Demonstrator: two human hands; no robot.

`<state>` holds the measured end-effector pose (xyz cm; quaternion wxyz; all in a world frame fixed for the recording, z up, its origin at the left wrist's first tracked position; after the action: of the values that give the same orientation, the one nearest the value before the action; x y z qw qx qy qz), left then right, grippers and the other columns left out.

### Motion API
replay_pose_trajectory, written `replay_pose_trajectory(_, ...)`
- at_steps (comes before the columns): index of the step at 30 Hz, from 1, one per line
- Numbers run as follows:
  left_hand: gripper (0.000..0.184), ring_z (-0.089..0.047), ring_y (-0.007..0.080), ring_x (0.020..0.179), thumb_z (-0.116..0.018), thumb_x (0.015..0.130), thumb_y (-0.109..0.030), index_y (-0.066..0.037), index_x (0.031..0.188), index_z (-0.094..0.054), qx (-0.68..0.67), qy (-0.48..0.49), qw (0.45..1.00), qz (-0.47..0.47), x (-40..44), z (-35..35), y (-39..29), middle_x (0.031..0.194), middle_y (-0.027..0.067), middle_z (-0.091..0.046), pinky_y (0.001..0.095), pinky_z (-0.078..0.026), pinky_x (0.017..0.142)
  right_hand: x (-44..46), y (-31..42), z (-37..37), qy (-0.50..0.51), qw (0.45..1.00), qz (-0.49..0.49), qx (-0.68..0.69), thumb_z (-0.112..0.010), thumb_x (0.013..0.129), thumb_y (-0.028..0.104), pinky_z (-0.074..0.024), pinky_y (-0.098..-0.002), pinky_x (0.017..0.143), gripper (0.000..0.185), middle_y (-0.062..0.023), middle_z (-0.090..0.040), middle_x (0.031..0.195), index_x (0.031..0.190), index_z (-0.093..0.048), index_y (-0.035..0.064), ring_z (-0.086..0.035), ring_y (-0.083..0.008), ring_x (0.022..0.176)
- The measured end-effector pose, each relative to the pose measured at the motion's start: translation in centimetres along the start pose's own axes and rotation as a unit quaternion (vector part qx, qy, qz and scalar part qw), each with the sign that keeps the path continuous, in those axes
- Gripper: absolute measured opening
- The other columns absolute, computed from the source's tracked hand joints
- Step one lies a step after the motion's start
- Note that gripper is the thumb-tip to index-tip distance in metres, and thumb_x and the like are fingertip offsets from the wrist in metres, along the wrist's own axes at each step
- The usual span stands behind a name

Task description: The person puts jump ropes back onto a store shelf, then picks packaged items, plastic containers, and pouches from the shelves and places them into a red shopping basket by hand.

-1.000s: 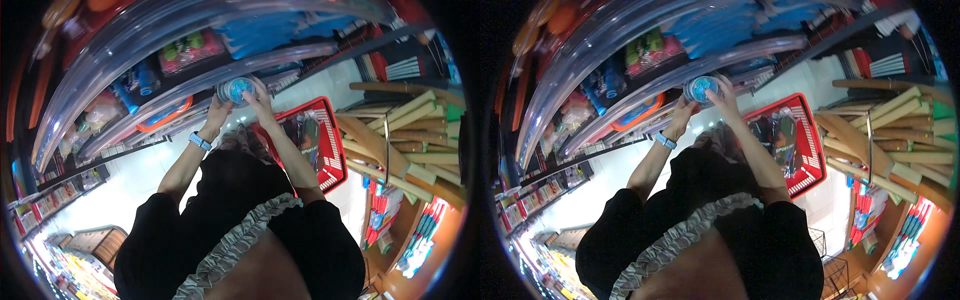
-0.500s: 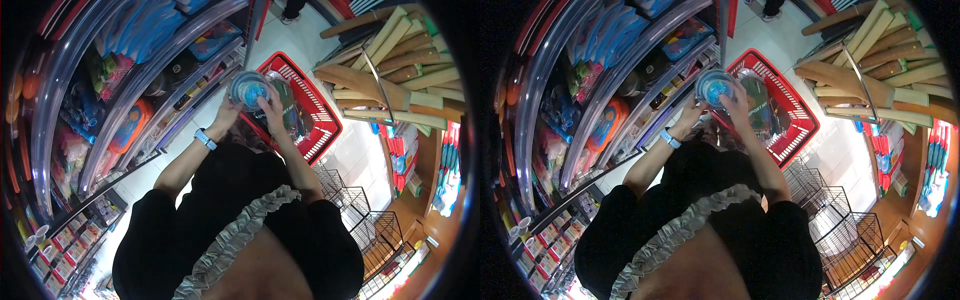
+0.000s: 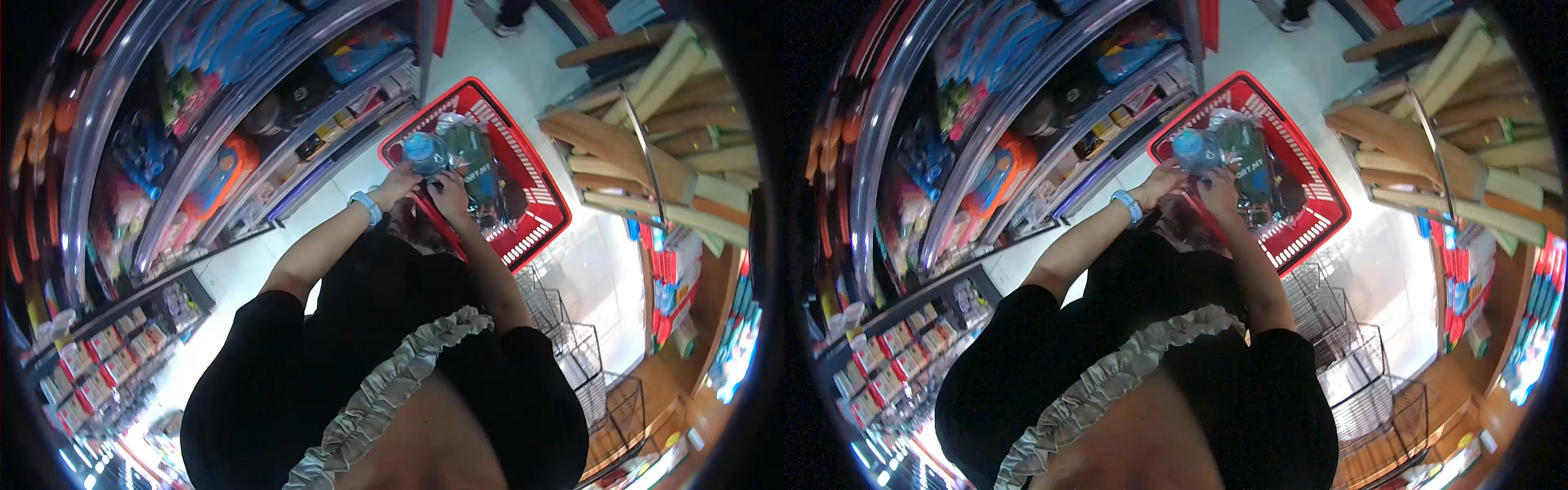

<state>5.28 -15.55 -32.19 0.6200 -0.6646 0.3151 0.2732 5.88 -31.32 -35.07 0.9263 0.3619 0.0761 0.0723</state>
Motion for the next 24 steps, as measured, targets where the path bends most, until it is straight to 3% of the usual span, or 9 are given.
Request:
replay_pose_trajectory(3,0.051,-0.059,0.0135,0.074,-0.055,0.083,-0.011,-0.007,0.131,-0.038,-0.046,-0.006,0.999,-0.026,-1.0,1.2,1.0,0.097,0.0067,-0.06,0.0288,-0.048,0.062,-0.1,-0.7,-0.3,-0.008,0.998,0.063,-0.014,-0.064,0.072,0.019,-0.0373,-0.0367,0.096,0.026,-0.0124,-0.06,0.105,0.094,-0.064,0.0049,-0.049,-0.0298,0.109)
replay_pose_trajectory(7,0.038,-0.061,0.0155,0.072,-0.05,0.083,-0.005,-0.004,0.12,-0.046,-0.13,-0.089,0.987,-0.023,-4.9,4.7,2.4,0.088,0.0092,-0.062,0.029,-0.048,0.062,-0.5,-0.6,0.1,0.036,0.991,0.127,-0.001,-0.064,0.072,0.014,-0.034,-0.041,0.099,0.02,-0.0136,-0.06,0.103,0.09,-0.064,0.0033,-0.048,-0.034,0.11)
replay_pose_trajectory(10,0.036,-0.062,0.0186,0.076,-0.053,0.083,-0.007,-0.003,0.119,-0.047,-0.166,-0.148,0.975,-0.017,-7.1,8.5,4.1,0.095,0.0108,-0.06,0.0292,-0.05,0.062,-0.2,-0.5,0.3,0.063,0.985,0.159,-0.022,-0.064,0.073,0.012,-0.0365,-0.0403,0.096,0.019,-0.013,-0.061,0.098,0.09,-0.063,0.0038,-0.051,-0.0332,0.105)
replay_pose_trajectory(14,0.034,-0.062,0.0212,0.083,-0.054,0.086,-0.012,-0.002,0.117,-0.047,-0.224,-0.216,0.949,-0.048,-11.0,14.8,6.4,0.103,0.0119,-0.058,0.03,-0.052,0.065,0.8,-0.3,0.6,0.043,0.993,0.106,0.008,-0.062,0.073,0.01,-0.0425,-0.0373,0.086,0.019,-0.0134,-0.061,0.093,0.091,-0.063,0.004,-0.056,-0.0302,0.095)
replay_pose_trajectory(16,0.032,-0.062,0.0204,0.081,-0.052,0.087,-0.011,-0.001,0.117,-0.047,-0.224,-0.283,0.928,-0.098,-12.9,18.9,6.9,0.103,0.0116,-0.058,0.0295,-0.051,0.065,1.2,1.8,1.3,-0.015,0.997,0.068,0.02,-0.061,0.072,0.011,-0.043,-0.0382,0.084,0.019,-0.0142,-0.061,0.091,0.091,-0.063,0.005,-0.055,-0.0309,0.093)
replay_pose_trajectory(20,0.039,-0.062,0.0207,0.08,-0.051,0.085,-0.006,0.003,0.121,-0.041,-0.112,-0.446,0.858,-0.229,-17.3,28.2,6.9,0.103,0.0139,-0.057,0.031,-0.051,0.067,3.9,8.1,-0.9,-0.04,0.982,0.159,0.094,-0.059,0.076,0.007,-0.0453,-0.035,0.077,0.02,-0.0128,-0.06,0.087,0.095,-0.06,0.0019,-0.057,-0.027,0.086)
replay_pose_trajectory(22,0.046,-0.062,0.0209,0.078,-0.054,0.081,-0.005,0.005,0.123,-0.037,-0.105,-0.495,0.807,-0.306,-20.8,31.4,5.2,0.102,0.0156,-0.055,0.033,-0.051,0.066,4.5,15.7,-1.9,0.017,0.981,0.174,0.08,-0.059,0.078,0.007,-0.0461,-0.0323,0.074,0.02,-0.0119,-0.06,0.089,0.097,-0.059,0.0008,-0.058,-0.0235,0.086)
replay_pose_trajectory(23,0.048,-0.061,0.0217,0.079,-0.054,0.08,-0.004,0.005,0.124,-0.036,-0.119,-0.517,0.79,-0.308,-22.4,32.4,4.2,0.104,0.0168,-0.053,0.0328,-0.05,0.067,6.2,14.8,-5.6,0.079,0.968,0.109,0.214,-0.059,0.079,0.008,-0.0464,-0.031,0.072,0.021,-0.0116,-0.059,0.09,0.099,-0.059,0.0008,-0.058,-0.022,0.085)
replay_pose_trajectory(24,0.049,-0.061,0.0226,0.08,-0.054,0.08,-0.004,0.005,0.124,-0.035,-0.132,-0.538,0.773,-0.31,-24.1,33.3,3.1,0.105,0.018,-0.052,0.0326,-0.05,0.069,5.6,20.7,-5.0,0.042,0.966,0.223,0.122,-0.06,0.079,0.01,-0.0468,-0.0305,0.071,0.024,-0.0114,-0.06,0.091,0.101,-0.058,0.0006,-0.058,-0.0215,0.084)
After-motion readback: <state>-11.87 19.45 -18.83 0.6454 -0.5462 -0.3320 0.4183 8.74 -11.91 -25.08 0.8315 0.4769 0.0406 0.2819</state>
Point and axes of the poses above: each hand's wrist, its own x-axis towards the middle knuckle, its own z-axis out of the back of the hand, y = z × x, the point moved 4 cm from there along x, towards the middle knuckle
